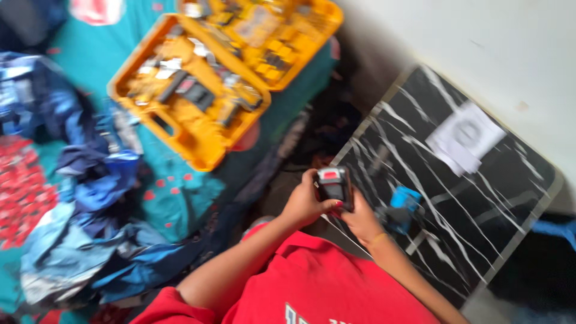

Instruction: The person retrieves pliers and a small white cord from a toolbox and a nearby shelf. They use the pliers to strip the cord ends and then apply glue from a small tube to the stripped sections. The person also uses a yellow spool to wrap thread around the cord ends.

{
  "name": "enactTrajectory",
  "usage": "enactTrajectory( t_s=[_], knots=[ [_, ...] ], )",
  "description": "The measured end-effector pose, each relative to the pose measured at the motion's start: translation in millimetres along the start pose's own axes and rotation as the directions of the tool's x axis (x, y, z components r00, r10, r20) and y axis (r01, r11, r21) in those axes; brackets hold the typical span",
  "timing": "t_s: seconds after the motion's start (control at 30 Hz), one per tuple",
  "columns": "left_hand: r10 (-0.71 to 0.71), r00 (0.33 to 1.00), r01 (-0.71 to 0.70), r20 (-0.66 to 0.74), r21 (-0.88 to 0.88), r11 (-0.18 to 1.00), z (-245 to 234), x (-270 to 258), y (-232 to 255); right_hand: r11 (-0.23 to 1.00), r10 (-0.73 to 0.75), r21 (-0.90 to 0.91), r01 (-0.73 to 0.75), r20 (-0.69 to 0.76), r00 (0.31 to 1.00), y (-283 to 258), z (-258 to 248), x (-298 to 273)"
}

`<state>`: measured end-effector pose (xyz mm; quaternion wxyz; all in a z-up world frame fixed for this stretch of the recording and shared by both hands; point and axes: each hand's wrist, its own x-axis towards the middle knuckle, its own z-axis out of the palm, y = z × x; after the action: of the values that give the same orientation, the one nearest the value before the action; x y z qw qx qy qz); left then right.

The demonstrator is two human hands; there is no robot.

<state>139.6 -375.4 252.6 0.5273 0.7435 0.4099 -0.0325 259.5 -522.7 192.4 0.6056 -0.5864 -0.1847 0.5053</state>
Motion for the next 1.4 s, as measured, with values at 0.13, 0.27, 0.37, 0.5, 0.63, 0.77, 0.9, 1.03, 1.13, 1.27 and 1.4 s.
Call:
enactTrajectory(
  t_s=[0.13, 0.27, 0.37, 0.5, 0.63, 0.77, 0.9, 1.03, 1.13, 1.27, 1.4],
  knots=[
    [0.170, 0.971, -0.185, -0.171, -0.077, 0.980, -57.9, 1.2, -39.2, 0.975, 0.188, 0.105, -0.196, 0.084, 0.979, -25.6, 54.2, 22.1],
    [0.044, 0.997, -0.056, -0.068, -0.185, 0.981, -128.2, 13.9, -81.6, 0.969, 0.235, 0.062, -0.240, 0.088, 0.968, -37.2, 124.2, 58.5],
    [0.228, 0.966, -0.251, -0.126, -0.224, 0.942, -180.0, 19.0, -115.9, 0.955, 0.293, 0.023, -0.296, 0.081, 0.953, -33.9, 172.3, 91.4],
    [0.215, 0.969, -0.240, -0.125, -0.252, 0.938, -242.5, 31.0, -157.5, 0.956, 0.291, 0.019, -0.293, 0.062, 0.955, -12.8, 234.5, 140.9],
    [0.009, 0.991, -0.025, -0.136, -0.116, 0.993, -295.0, 40.2, -193.3, 0.955, 0.295, 0.009, -0.295, -0.045, 0.954, 17.0, 291.8, 181.3],
    [0.005, 0.976, -0.021, -0.216, -0.070, 0.997, -338.3, 54.4, -219.3, 0.975, 0.187, -0.117, -0.191, -0.043, 0.981, 44.2, 342.4, 219.5],
    [-0.047, 0.962, 0.050, -0.269, 0.003, 0.999, -378.8, 81.4, -237.1, 0.895, -0.076, -0.443, 0.050, -0.041, 0.996, 63.4, 383.6, 264.1],
    [0.114, 0.937, -0.058, -0.330, 0.175, 0.983, -416.2, 119.5, -246.2, 0.881, -0.097, -0.473, 0.015, -0.150, 0.984, 69.3, 413.0, 307.6],
    [0.169, 0.914, -0.067, -0.370, 0.273, 0.960, -428.1, 141.4, -254.3, 0.902, -0.069, -0.430, -0.043, -0.242, 0.968, 78.4, 424.8, 332.5],
    [0.124, 0.923, -0.004, -0.364, 0.312, 0.950, -432.2, 159.6, -267.7, 0.966, 0.128, -0.169, -0.197, -0.351, 0.928, 106.9, 430.8, 350.5],
    [0.118, 0.914, 0.009, -0.389, 0.308, 0.951, -426.7, 167.8, -276.5, 0.996, -0.044, -0.085, 0.015, -0.348, 0.937, 135.3, 426.8, 366.0]
  ],
)
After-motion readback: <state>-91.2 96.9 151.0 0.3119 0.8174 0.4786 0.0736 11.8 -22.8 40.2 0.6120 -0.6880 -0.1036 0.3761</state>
